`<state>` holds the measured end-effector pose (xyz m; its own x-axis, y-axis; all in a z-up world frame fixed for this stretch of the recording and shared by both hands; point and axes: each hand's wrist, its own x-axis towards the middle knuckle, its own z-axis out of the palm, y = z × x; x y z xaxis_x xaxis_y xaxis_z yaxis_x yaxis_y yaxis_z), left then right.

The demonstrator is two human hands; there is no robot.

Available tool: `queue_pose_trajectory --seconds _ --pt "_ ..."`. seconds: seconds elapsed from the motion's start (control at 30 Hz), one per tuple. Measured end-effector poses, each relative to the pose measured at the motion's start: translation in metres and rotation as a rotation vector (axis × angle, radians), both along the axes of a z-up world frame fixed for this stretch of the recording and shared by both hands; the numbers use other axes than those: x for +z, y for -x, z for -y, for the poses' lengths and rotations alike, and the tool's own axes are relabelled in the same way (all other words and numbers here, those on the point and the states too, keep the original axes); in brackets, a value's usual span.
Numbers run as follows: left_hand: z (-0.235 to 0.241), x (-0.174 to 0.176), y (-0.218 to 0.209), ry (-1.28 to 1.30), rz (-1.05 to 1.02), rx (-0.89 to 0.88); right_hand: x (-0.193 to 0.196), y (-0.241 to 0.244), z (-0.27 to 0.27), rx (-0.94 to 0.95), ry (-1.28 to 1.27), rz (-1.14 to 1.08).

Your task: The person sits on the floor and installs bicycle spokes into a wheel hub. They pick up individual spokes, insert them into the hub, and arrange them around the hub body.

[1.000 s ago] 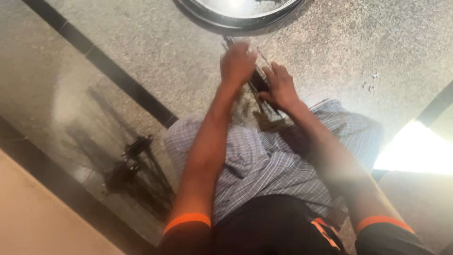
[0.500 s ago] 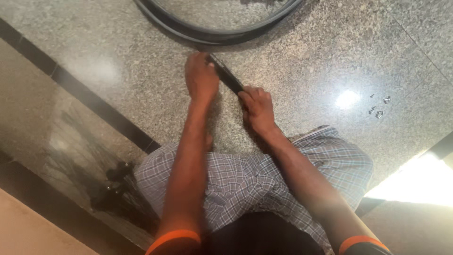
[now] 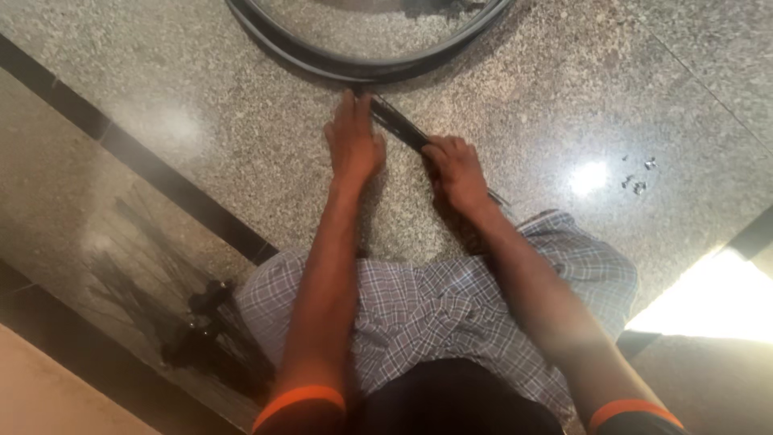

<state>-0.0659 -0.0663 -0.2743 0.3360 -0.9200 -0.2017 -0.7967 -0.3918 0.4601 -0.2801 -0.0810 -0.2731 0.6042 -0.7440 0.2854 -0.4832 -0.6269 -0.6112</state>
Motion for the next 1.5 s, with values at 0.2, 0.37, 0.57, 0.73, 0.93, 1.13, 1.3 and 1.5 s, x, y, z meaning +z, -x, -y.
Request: queue_pose_trajectory --seconds 0.2,0.37,0.57,0.73,0.93,1.13,1.3,1.5 --pt "-0.010 -0.036 -0.017 0.213 0.004 0.038 -0.011 0.023 0.036 0.197 -0.063 0.031" --pt "-0.008 -0.059 -0.013 0.212 0.050 0.025 -0.020 0.031 0.036 0.141 0.006 0.004" --pt "-0.001 -0.045 0.016 0.257 -0.160 0.094 -0.022 0.013 0.031 0.195 -0.012 0.115" --pt "0.005 -0.019 0.011 0.058 -0.309 0.250 -0.010 0.017 0.041 0.005 -0.247 -0.046" --pt "0.008 0.005 -0.006 0.134 -0.136 0.111 0.004 0.091 0.059 -0.311 -0.340 -0.174" --pt "0.006 0.017 -0.002 -0.066 -0.050 -0.059 -0.034 0.082 0.040 -0.197 -0.012 -0.190" --pt "0.004 0.017 0.007 0.054 -0.056 -0.099 -0.039 0.039 0.037 -0.059 -0.024 -0.104" --pt "0.002 0.006 0.014 0.108 -0.236 -0.015 -0.019 0.009 0.024 -0.041 0.161 -0.129"
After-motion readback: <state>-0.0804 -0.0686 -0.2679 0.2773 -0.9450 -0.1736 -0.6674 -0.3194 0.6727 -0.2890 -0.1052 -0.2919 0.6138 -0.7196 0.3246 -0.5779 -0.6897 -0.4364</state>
